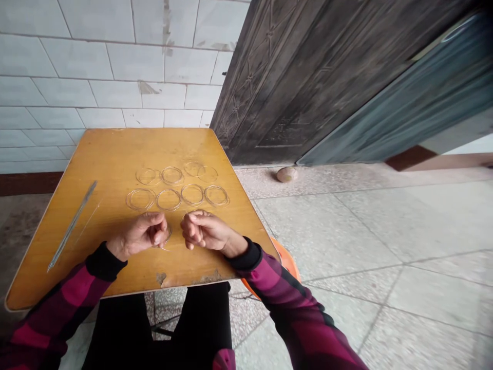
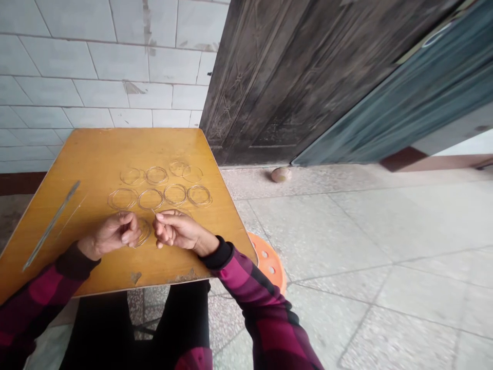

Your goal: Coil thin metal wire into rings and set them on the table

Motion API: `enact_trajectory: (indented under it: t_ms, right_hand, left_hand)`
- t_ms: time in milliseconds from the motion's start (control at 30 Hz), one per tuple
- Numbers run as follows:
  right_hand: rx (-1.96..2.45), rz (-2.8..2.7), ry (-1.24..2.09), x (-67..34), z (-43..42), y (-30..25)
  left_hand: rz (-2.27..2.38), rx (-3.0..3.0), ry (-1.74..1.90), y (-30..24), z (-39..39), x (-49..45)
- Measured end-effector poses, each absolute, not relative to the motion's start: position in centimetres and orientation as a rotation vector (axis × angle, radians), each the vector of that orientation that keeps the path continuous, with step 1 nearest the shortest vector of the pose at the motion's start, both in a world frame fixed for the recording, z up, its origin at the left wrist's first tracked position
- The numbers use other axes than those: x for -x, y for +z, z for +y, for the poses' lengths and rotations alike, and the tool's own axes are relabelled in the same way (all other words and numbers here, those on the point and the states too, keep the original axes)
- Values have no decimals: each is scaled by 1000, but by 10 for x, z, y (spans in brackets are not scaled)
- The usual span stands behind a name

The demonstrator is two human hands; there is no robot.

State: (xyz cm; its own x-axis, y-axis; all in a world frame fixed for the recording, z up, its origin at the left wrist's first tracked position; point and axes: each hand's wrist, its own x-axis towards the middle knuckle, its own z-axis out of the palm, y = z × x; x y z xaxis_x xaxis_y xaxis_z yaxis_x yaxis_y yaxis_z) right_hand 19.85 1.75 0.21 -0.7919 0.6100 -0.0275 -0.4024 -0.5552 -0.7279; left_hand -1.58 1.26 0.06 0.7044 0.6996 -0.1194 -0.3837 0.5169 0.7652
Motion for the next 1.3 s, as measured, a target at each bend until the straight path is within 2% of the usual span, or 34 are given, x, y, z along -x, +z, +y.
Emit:
enact_trajectory:
  t_ms: [333, 933, 1300]
  right_hand:
    - [509, -1041, 2342, -194, 19, -5]
    - [589, -1216, 2562, -191, 13, -15]
    - [594, -1310, 2449, -191, 14, -15]
  left_hand:
    - [482, -855, 663, -1, 8, 19]
    - [435, -815, 280, -9, 6, 20]
    - [432, -698, 240, -14, 7, 19]
